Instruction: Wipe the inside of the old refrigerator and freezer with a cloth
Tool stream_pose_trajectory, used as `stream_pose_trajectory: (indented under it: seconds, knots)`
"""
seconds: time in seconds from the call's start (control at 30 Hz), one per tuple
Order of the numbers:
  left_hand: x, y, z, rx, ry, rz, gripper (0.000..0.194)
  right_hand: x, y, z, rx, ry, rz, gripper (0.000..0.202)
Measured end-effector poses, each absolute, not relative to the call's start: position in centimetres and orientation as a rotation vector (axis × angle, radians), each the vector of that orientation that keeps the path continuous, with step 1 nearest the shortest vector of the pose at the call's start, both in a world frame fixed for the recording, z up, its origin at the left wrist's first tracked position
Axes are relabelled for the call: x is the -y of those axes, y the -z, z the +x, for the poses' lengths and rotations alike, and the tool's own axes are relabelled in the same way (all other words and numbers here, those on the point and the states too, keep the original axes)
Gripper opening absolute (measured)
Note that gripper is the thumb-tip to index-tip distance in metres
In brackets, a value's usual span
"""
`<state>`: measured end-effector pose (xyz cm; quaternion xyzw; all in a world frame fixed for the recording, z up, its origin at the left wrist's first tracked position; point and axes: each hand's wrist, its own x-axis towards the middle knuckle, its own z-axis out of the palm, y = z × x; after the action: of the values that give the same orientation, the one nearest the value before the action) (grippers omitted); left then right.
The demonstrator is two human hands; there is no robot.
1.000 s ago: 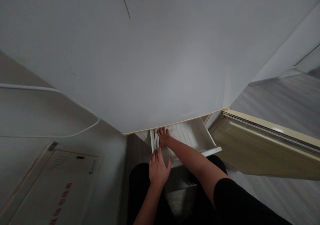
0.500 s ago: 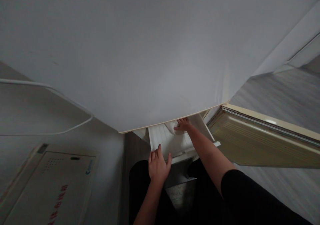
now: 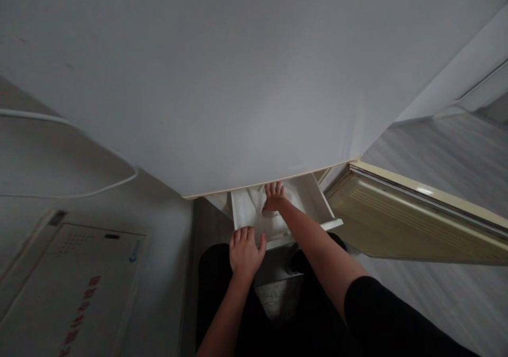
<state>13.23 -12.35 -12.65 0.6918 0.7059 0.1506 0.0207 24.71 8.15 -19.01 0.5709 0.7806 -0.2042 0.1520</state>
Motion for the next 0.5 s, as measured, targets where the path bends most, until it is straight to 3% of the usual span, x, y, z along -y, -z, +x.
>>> stream_pose_trajectory:
  seconds: [0.1,0.23,0.5]
  knots:
    - [12.4,12.7,13.2,-2.189,-0.452,2.151,0.034,-6.6,18.8,20.7,-2.408,0.611,1.438,0.133]
    - [12.5,13.1,13.2,-2.197,-0.477,2.132,0.036,-5.3,18.5,18.4,-2.543,0.633,1.231,0.125]
    - [12.6,12.9,13.0,-2.173,-0.489,2.158,0.033,-7.9,18.5,26.4,-2.439,0.627,1.328,0.128]
